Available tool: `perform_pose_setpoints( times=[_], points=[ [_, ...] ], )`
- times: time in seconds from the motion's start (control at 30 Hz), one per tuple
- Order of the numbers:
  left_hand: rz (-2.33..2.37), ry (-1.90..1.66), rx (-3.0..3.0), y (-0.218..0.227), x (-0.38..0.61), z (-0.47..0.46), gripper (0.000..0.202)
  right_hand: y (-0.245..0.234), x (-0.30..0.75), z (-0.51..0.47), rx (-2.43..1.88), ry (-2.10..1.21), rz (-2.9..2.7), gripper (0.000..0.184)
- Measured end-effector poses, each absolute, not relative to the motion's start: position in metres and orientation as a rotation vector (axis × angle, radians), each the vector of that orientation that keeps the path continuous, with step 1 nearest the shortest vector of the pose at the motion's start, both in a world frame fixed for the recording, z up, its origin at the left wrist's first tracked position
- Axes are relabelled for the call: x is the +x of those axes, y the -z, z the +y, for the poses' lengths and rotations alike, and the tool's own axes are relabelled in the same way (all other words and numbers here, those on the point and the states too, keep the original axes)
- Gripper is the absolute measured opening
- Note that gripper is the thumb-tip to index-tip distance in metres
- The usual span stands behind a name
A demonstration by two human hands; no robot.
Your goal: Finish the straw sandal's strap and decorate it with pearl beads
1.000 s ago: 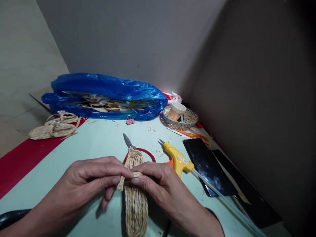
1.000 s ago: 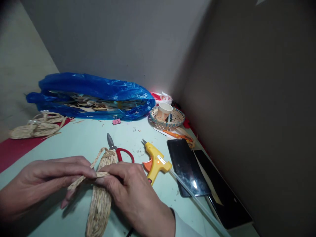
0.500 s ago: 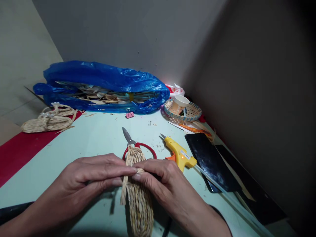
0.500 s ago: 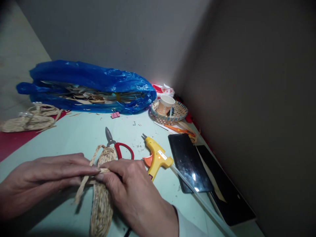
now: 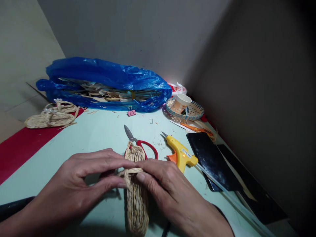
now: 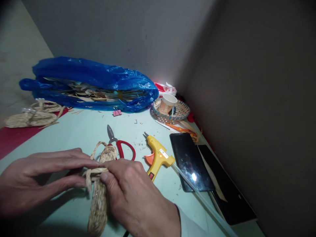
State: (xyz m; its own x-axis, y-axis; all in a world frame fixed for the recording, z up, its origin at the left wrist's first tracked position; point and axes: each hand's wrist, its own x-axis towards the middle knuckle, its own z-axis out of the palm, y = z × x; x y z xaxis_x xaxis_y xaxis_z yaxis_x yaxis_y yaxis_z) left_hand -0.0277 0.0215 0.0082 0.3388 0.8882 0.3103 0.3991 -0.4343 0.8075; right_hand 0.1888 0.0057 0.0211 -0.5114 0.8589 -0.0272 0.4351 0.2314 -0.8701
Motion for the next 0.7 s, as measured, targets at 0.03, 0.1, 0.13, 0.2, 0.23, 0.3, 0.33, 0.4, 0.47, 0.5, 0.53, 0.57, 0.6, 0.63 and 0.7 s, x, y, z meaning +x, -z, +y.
perform_pose_setpoints(
  times=[0.03,0.1,0.13,0.2,0.23,0.3,0.33,0.4,0.47,0.5,0.53,0.57,0.6,0.63,0.7],
  points=[
    [1.123,-1.009,1.999,-0.008,-0.028,0.021,0.027,-0.022,0.189,0.005,-1.181,-1.218,-2.045,0.030],
    [1.119,-0.983,2.027,-0.008,-0.030,0.022,0.022,-0.023,0.189,0.004,-1.207,-1.211,-2.049,0.031],
    [1.120,-0.961,2.045,-0.008,-0.031,0.022,0.020,-0.023,0.189,0.003,-1.224,-1.210,-2.054,0.032],
    [1.134,-0.922,2.086,-0.009,-0.032,0.023,0.018,-0.022,0.188,0.003,-1.232,-1.206,-2.065,0.034],
    [1.147,-0.915,2.101,-0.009,-0.032,0.023,0.017,-0.021,0.188,0.003,-1.229,-1.198,-2.070,0.035],
    [1.159,-0.933,2.131,-0.008,-0.030,0.022,0.015,-0.017,0.186,0.002,-1.213,-1.168,-2.073,0.035],
    [1.162,-0.967,2.142,-0.008,-0.028,0.020,0.014,-0.015,0.186,0.002,-1.208,-1.149,-2.076,0.034],
    [1.172,-1.059,2.166,-0.007,-0.024,0.017,0.012,-0.012,0.185,0.001,-1.201,-1.110,-2.090,0.033],
    [1.191,-1.140,2.203,-0.005,-0.019,0.013,0.012,-0.010,0.186,-0.001,-1.199,-1.078,-2.118,0.033],
    [1.202,-1.170,2.227,-0.004,-0.018,0.011,0.014,-0.010,0.186,-0.002,-1.202,-1.064,-2.134,0.033],
    [1.204,-1.188,2.261,-0.003,-0.017,0.010,0.016,-0.010,0.186,-0.003,-1.204,-1.052,-2.149,0.033],
    [1.205,-1.201,2.298,-0.001,-0.016,0.008,0.020,-0.010,0.186,-0.004,-1.207,-1.041,-2.160,0.033],
    [1.204,-1.208,2.333,0.000,-0.017,0.007,0.022,-0.010,0.186,-0.004,-1.209,-1.029,-2.166,0.034],
    [1.205,-1.206,2.363,0.001,-0.018,0.007,0.024,-0.010,0.186,-0.005,-1.204,-1.018,-2.171,0.035],
    [1.216,-1.182,2.412,0.003,-0.020,0.007,0.025,-0.007,0.184,-0.006,-1.190,-0.993,-2.155,0.037]
  ],
)
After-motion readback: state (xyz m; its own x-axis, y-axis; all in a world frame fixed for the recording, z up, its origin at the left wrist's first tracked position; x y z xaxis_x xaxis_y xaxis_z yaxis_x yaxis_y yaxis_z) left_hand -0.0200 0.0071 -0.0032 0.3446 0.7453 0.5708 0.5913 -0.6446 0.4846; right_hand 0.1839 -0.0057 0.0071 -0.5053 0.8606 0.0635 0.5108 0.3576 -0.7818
